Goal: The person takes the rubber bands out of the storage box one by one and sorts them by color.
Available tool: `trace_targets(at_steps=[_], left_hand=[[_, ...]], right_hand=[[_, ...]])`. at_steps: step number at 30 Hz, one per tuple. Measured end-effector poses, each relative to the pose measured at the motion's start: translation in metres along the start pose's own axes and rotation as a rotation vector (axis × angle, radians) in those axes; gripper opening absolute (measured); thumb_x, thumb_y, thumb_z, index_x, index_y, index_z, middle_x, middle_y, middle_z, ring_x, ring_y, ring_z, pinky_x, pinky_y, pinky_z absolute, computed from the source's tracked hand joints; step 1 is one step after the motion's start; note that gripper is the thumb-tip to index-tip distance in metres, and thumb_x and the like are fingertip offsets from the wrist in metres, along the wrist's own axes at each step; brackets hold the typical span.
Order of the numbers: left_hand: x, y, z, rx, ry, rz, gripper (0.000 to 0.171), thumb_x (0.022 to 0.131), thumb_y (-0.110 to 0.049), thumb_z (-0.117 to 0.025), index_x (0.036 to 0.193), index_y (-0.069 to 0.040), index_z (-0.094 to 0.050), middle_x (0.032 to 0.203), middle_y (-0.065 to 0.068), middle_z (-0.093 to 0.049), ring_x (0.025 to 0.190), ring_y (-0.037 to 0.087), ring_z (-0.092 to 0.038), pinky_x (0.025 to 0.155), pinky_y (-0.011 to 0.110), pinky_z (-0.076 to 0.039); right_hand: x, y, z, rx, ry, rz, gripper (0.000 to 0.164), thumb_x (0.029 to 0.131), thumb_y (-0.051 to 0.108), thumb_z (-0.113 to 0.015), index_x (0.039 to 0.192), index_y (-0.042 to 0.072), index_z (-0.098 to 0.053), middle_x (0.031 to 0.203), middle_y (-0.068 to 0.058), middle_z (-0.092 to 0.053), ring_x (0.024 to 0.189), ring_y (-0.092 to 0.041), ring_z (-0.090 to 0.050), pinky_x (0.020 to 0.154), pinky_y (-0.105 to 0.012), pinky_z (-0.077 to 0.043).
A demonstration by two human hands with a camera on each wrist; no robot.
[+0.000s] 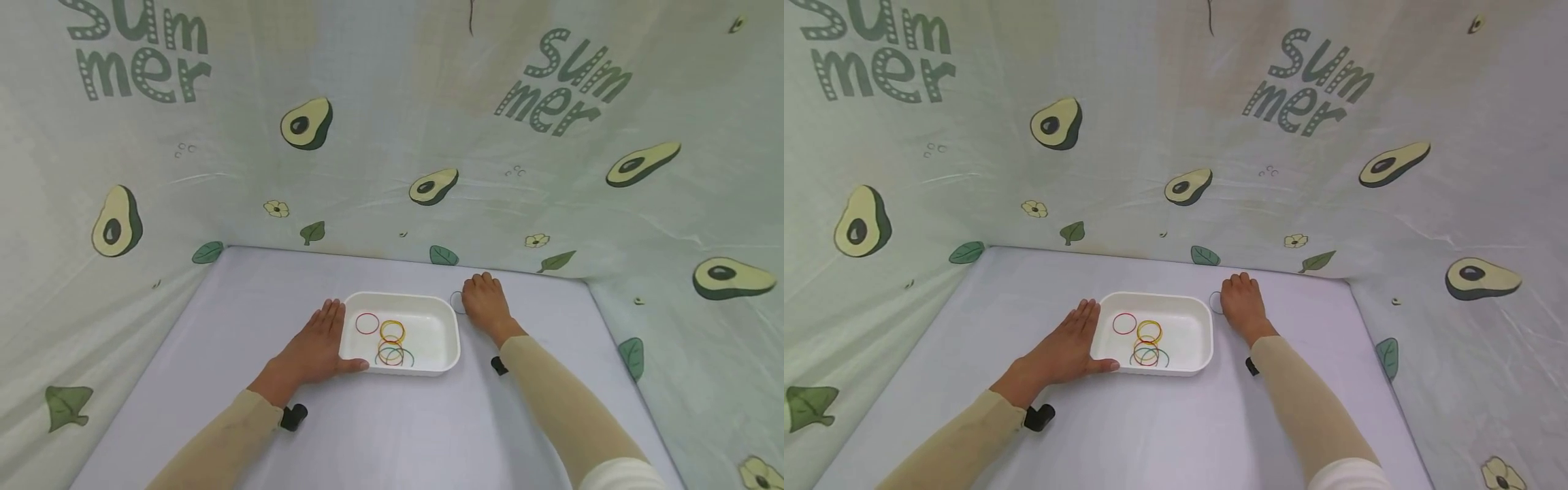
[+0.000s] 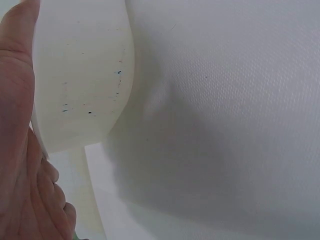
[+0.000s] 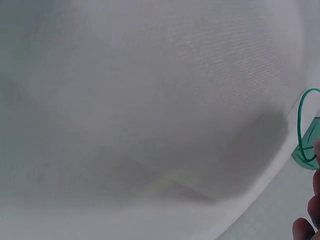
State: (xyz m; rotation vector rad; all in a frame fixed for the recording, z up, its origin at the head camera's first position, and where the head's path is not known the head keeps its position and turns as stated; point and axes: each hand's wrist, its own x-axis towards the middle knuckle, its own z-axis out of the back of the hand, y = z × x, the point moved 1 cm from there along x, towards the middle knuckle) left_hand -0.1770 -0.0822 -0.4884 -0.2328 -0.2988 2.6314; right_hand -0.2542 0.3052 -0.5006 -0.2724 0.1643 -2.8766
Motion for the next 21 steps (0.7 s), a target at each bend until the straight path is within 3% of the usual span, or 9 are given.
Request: trace_targets(at_steps=[7,12,17,21], left_hand=[[0.001,0.000,-0.001,0.005,0.006,0.007,0.131,0.088,-0.085,-0.057,0.165,0.010,-0.010,0.173,0.030,-0.013,0.163,0.043,-0.008,0.133,0.052,-0.017],[0.003,0.000,-0.001,0.000,-0.002,0.008,0.132,0.087,-0.086,-0.058,0.165,0.010,-0.011,0.173,0.030,-0.013,0.163,0.043,-0.009,0.133,0.052,-0.018],[0.002,0.000,-0.002,-0.007,-0.002,0.008,0.133,0.086,-0.087,-0.057,0.165,0.010,-0.011,0.173,0.030,-0.014,0.163,0.043,-0.009,0.132,0.052,-0.019],[0.003,0.000,0.000,-0.009,0.003,0.012,0.133,0.086,-0.088,-0.057,0.165,0.009,-0.011,0.173,0.029,-0.013,0.163,0.043,-0.008,0.133,0.052,-0.019]], right_hand=[[0.000,-0.008,-0.007,-0.014,0.024,-0.023,0.021,0.105,0.015,-0.062,0.095,-0.004,-0.062,0.096,-0.018,-0.059,0.097,-0.036,-0.050,0.082,-0.050,-0.048],[0.003,-0.005,0.000,0.018,-0.091,-0.038,0.019,0.105,0.014,-0.064,0.101,-0.005,-0.067,0.098,-0.019,-0.063,0.097,-0.037,-0.053,0.082,-0.050,-0.050],[0.006,0.027,0.033,0.218,-0.250,-0.019,0.012,0.104,0.011,-0.066,0.105,0.000,-0.072,0.101,-0.017,-0.067,0.099,-0.037,-0.057,0.085,-0.049,-0.051],[0.005,0.065,0.050,0.359,-0.283,0.055,0.007,0.102,0.010,-0.070,0.104,0.005,-0.073,0.102,-0.013,-0.068,0.101,-0.033,-0.058,0.087,-0.048,-0.049]])
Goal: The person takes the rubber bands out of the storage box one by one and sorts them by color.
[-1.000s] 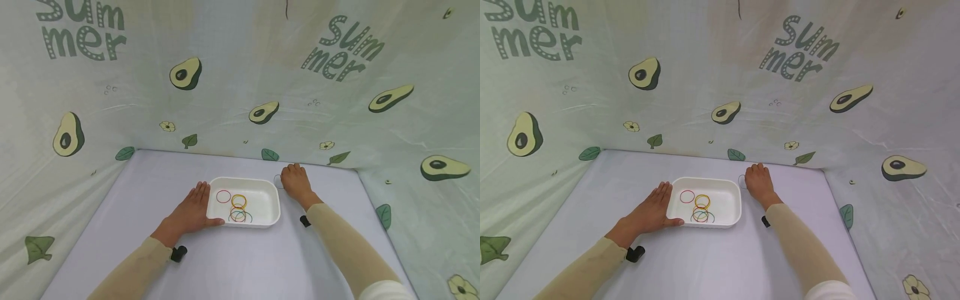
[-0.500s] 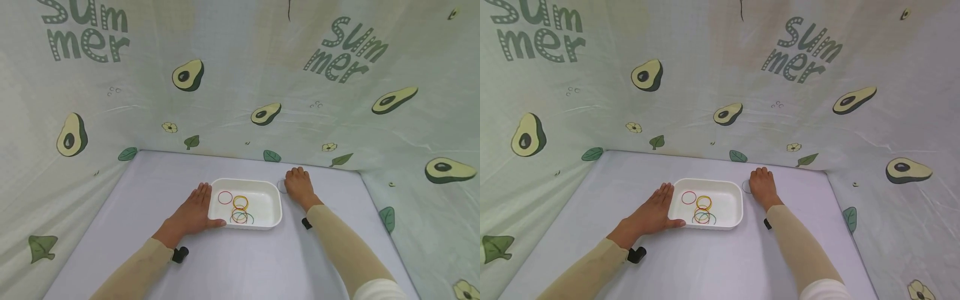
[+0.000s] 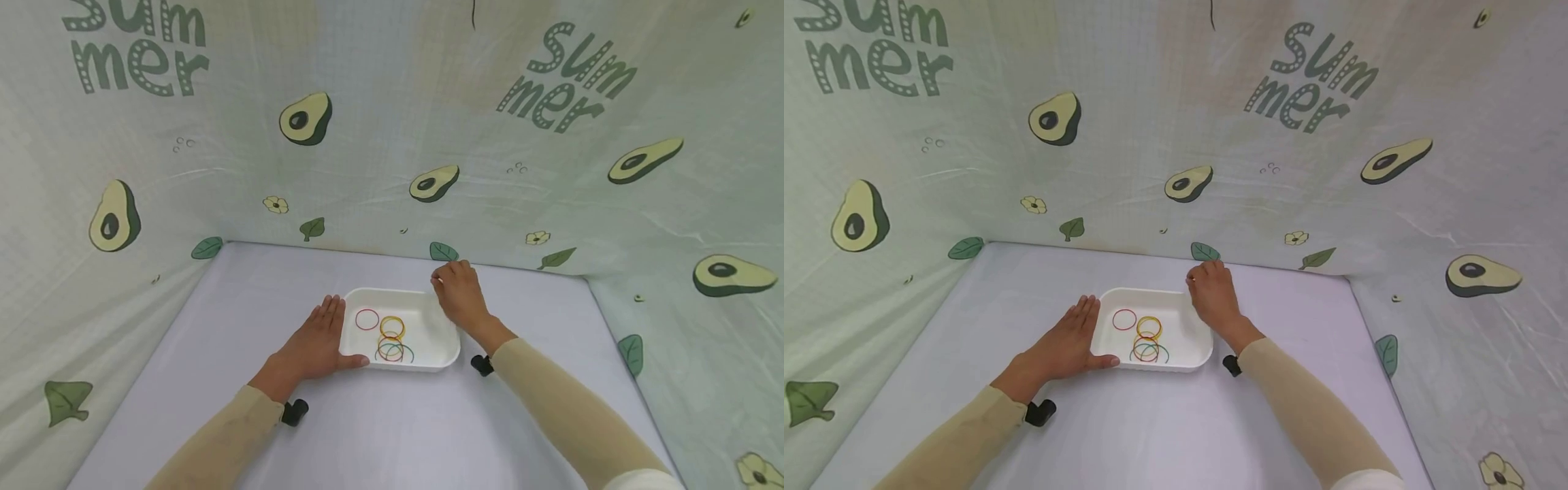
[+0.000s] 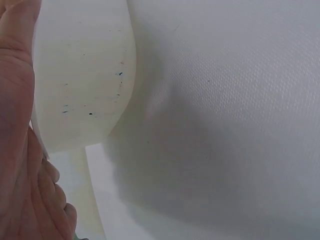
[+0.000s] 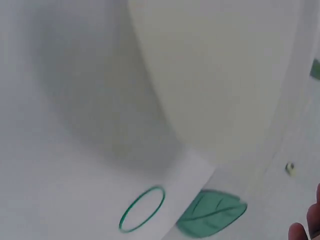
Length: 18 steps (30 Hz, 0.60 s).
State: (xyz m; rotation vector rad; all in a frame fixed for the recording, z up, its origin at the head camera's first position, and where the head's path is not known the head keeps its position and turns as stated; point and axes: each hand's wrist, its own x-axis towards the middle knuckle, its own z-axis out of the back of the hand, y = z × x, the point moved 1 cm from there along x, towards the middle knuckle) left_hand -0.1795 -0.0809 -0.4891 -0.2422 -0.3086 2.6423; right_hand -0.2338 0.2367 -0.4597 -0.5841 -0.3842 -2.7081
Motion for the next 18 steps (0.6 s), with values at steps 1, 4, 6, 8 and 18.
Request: trace_targets(at_steps=[1,4,6,8,18], left_hand=[[0.000,0.000,0.000,0.001,0.002,0.001,0.133,0.086,-0.087,-0.057,0.165,0.009,-0.011,0.174,0.029,-0.013,0.163,0.043,-0.008,0.133,0.052,-0.019],[0.000,-0.001,0.001,0.009,0.010,0.007,0.133,0.086,-0.087,-0.057,0.165,0.009,-0.010,0.174,0.029,-0.012,0.164,0.042,-0.008,0.133,0.052,-0.018],[0.000,-0.001,0.001,0.005,0.010,0.008,0.133,0.086,-0.087,-0.058,0.165,0.009,-0.011,0.173,0.030,-0.013,0.163,0.043,-0.008,0.132,0.052,-0.019],[0.001,-0.001,0.002,0.006,0.014,0.010,0.134,0.086,-0.087,-0.058,0.165,0.009,-0.010,0.173,0.030,-0.013,0.164,0.043,-0.008,0.132,0.052,-0.019],[0.000,-0.001,0.002,0.008,0.008,0.001,0.132,0.087,-0.086,-0.058,0.164,0.011,-0.012,0.172,0.031,-0.015,0.163,0.044,-0.010,0.132,0.054,-0.021]], right_hand=[[-0.001,0.009,-0.002,0.016,0.016,0.021,0.007,0.102,0.012,-0.071,0.104,0.006,-0.074,0.102,-0.011,-0.069,0.102,-0.032,-0.058,0.088,-0.047,-0.049],[-0.008,0.032,-0.012,0.042,0.104,0.095,0.007,0.102,0.015,-0.072,0.105,0.011,-0.076,0.104,-0.006,-0.070,0.104,-0.027,-0.059,0.089,-0.043,-0.049],[-0.013,0.042,-0.020,0.049,0.180,0.139,0.007,0.101,0.018,-0.073,0.106,0.013,-0.077,0.105,-0.003,-0.071,0.106,-0.024,-0.058,0.091,-0.042,-0.049],[-0.017,0.049,-0.025,0.058,0.252,0.172,0.007,0.101,0.018,-0.074,0.107,0.016,-0.077,0.107,0.000,-0.070,0.107,-0.022,-0.057,0.095,-0.042,-0.049],[-0.028,0.060,-0.034,0.050,0.432,0.394,0.008,0.097,0.021,-0.077,0.105,0.019,-0.077,0.107,0.005,-0.069,0.108,-0.017,-0.053,0.096,-0.038,-0.045]])
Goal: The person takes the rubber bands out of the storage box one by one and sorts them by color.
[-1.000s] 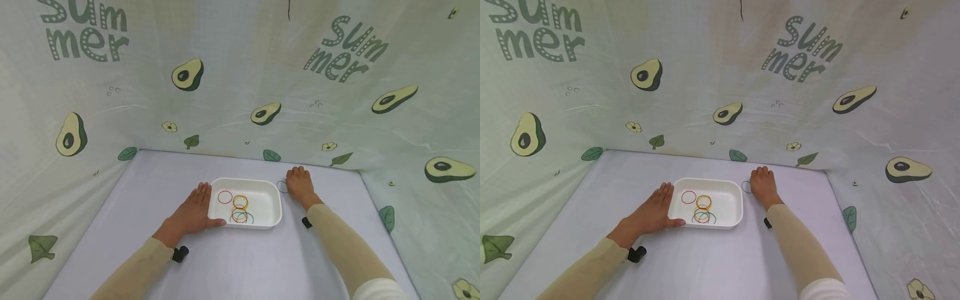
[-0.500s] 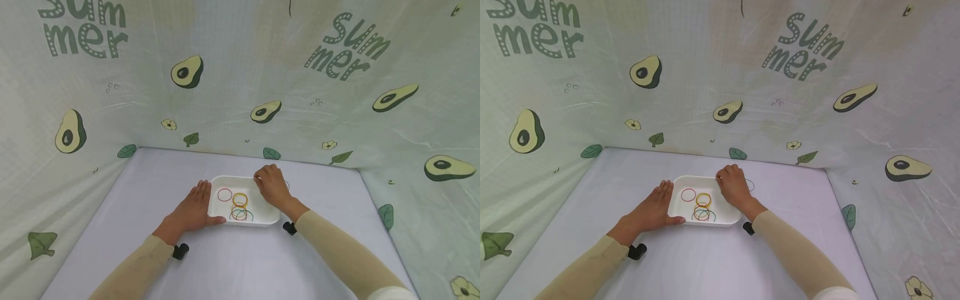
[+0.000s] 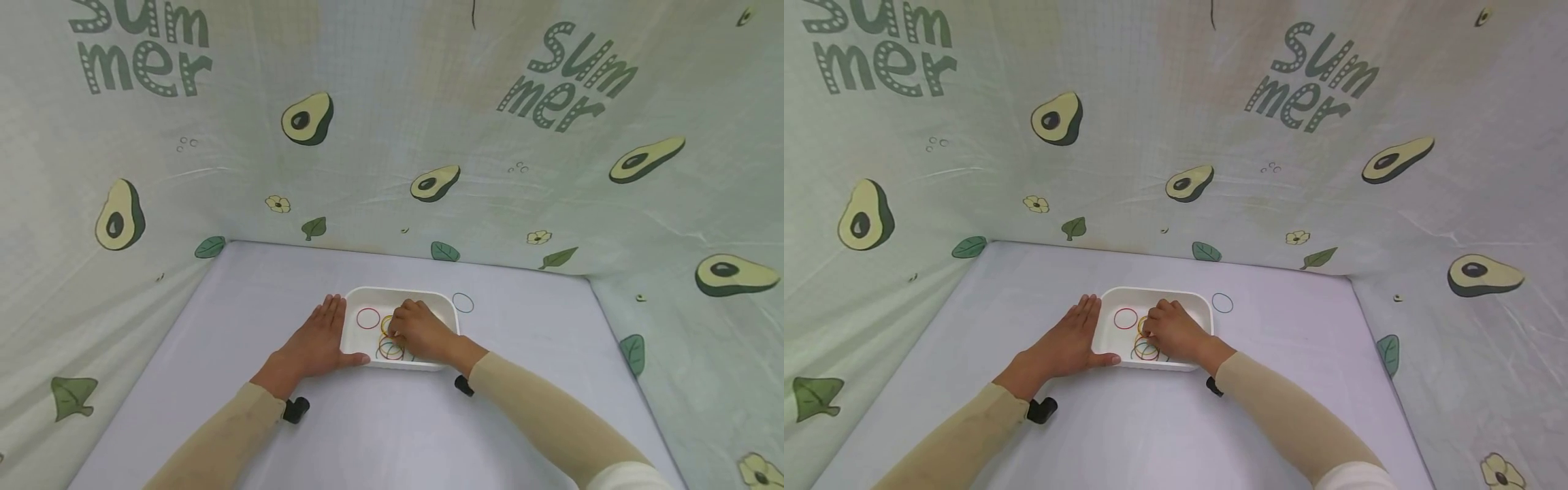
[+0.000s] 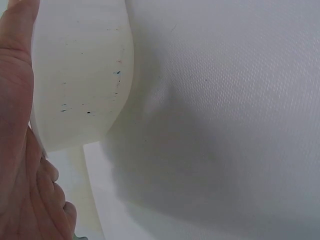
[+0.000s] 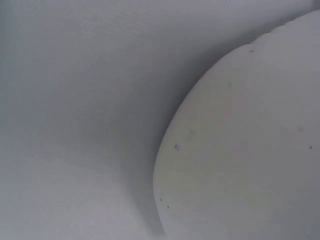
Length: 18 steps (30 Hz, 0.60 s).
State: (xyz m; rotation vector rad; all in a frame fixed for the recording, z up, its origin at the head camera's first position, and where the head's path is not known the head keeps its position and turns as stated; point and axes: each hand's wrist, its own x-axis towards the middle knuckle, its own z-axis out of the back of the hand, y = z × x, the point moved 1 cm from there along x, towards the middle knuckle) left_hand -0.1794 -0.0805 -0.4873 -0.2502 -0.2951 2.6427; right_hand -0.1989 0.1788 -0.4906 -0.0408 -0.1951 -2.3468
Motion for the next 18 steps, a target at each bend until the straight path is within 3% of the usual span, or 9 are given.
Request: trace_targets(at_steps=[8,11,18], left_hand=[[0.0026,-0.0007,0.0054,-0.005,-0.015,-0.014,0.132,0.087,-0.085,-0.059,0.164,0.012,-0.014,0.172,0.032,-0.015,0.162,0.045,-0.011,0.131,0.055,-0.023],[0.0039,-0.0012,0.0066,-0.012,-0.022,-0.009,0.133,0.086,-0.086,-0.059,0.164,0.011,-0.013,0.173,0.031,-0.015,0.163,0.044,-0.010,0.131,0.054,-0.022],[-0.0031,-0.0018,0.0041,-0.042,-0.006,-0.012,0.133,0.086,-0.085,-0.061,0.164,0.011,-0.014,0.172,0.031,-0.016,0.163,0.045,-0.010,0.131,0.055,-0.022]], right_hand=[[0.0015,-0.0007,0.0000,-0.084,0.038,0.079,0.008,0.095,0.024,-0.079,0.100,0.020,-0.074,0.108,0.007,-0.071,0.104,-0.015,-0.053,0.090,-0.034,-0.044],[0.0015,-0.0013,0.0007,-0.084,0.040,0.075,0.009,0.092,0.025,-0.082,0.098,0.021,-0.076,0.105,0.008,-0.071,0.101,-0.015,-0.053,0.088,-0.033,-0.043],[-0.0014,0.0043,-0.0035,-0.109,0.116,0.058,0.007,0.097,0.029,-0.076,0.097,0.022,-0.076,0.103,0.008,-0.069,0.099,-0.013,-0.052,0.088,-0.032,-0.044]])
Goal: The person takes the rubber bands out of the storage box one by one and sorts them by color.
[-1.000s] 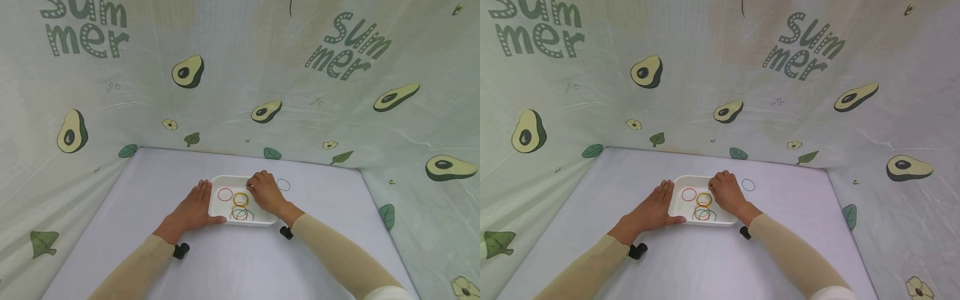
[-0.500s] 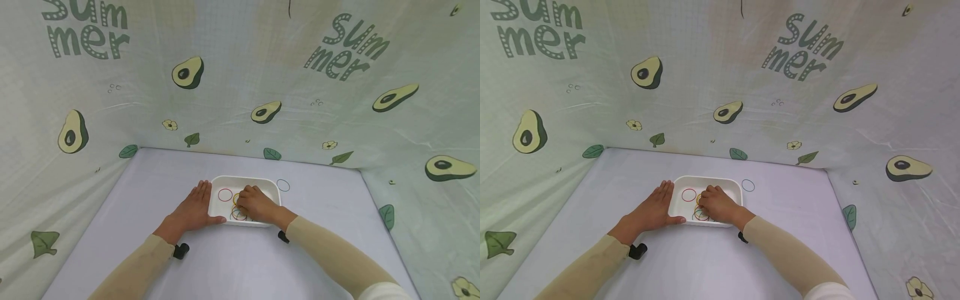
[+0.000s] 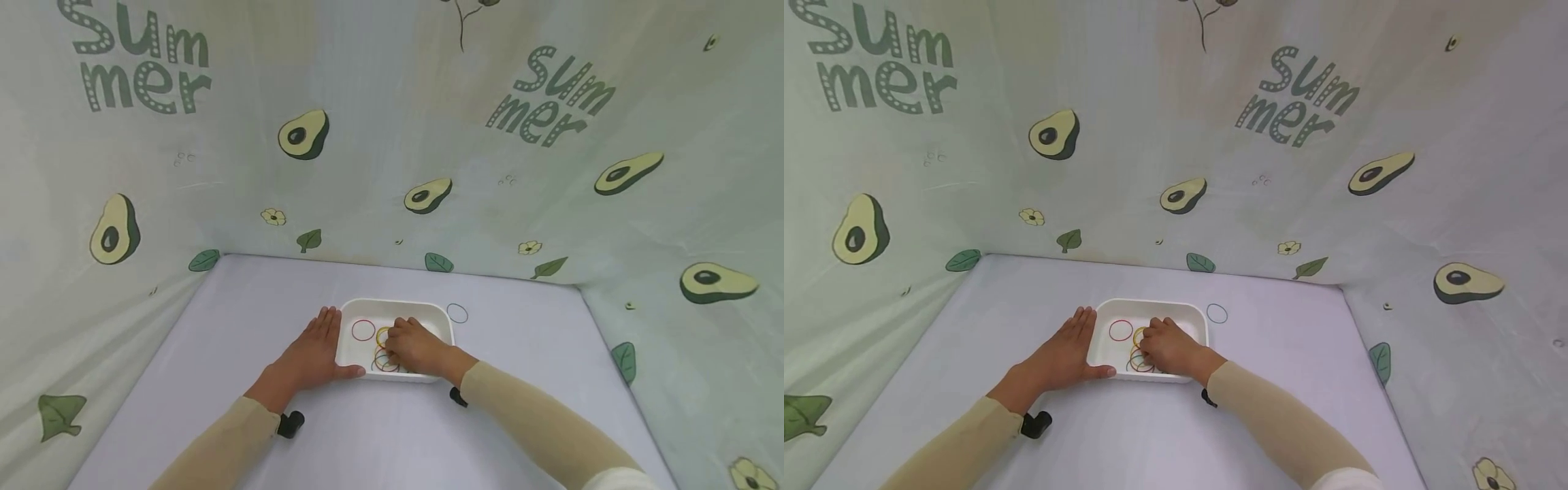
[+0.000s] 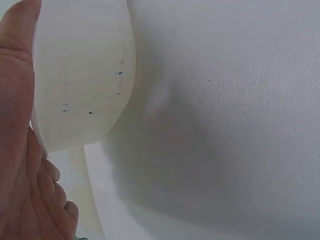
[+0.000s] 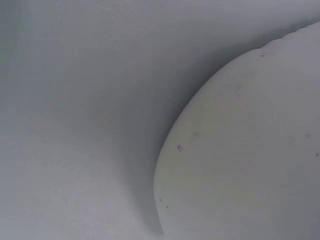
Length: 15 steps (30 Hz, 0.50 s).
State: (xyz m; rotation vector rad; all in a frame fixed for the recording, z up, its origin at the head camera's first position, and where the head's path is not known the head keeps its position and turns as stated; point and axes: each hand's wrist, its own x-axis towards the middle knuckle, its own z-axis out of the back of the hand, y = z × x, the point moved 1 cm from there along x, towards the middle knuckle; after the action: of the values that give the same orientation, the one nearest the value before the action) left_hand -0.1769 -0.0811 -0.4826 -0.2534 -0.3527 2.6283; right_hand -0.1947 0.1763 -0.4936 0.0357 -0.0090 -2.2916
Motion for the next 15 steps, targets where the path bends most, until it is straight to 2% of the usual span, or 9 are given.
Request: trace_targets(at_steps=[5,11,15], left_hand=[[-0.0049,0.0015,-0.0032,0.000,-0.008,-0.009,0.130,0.087,-0.083,-0.061,0.163,0.012,-0.015,0.172,0.032,-0.016,0.162,0.046,-0.011,0.130,0.056,-0.023],[-0.0022,0.0030,-0.0023,0.014,-0.001,-0.011,0.131,0.088,-0.084,-0.059,0.164,0.012,-0.013,0.172,0.032,-0.015,0.162,0.046,-0.010,0.131,0.055,-0.023],[0.0001,0.0033,-0.0028,0.006,0.004,-0.009,0.133,0.087,-0.086,-0.058,0.164,0.011,-0.013,0.172,0.031,-0.015,0.162,0.046,-0.011,0.131,0.055,-0.024]], right_hand=[[0.0016,0.0045,-0.0043,-0.026,-0.007,-0.009,0.009,0.096,0.029,-0.078,0.096,0.021,-0.074,0.104,0.007,-0.068,0.099,-0.014,-0.052,0.088,-0.032,-0.045],[0.0034,0.0046,-0.0012,-0.036,-0.036,0.006,0.009,0.098,0.025,-0.075,0.093,0.019,-0.073,0.099,0.006,-0.068,0.095,-0.015,-0.052,0.085,-0.032,-0.045],[0.0023,0.0018,0.0012,-0.009,-0.073,-0.055,0.011,0.102,0.025,-0.071,0.095,0.017,-0.074,0.097,0.005,-0.066,0.095,-0.015,-0.049,0.085,-0.032,-0.044]])
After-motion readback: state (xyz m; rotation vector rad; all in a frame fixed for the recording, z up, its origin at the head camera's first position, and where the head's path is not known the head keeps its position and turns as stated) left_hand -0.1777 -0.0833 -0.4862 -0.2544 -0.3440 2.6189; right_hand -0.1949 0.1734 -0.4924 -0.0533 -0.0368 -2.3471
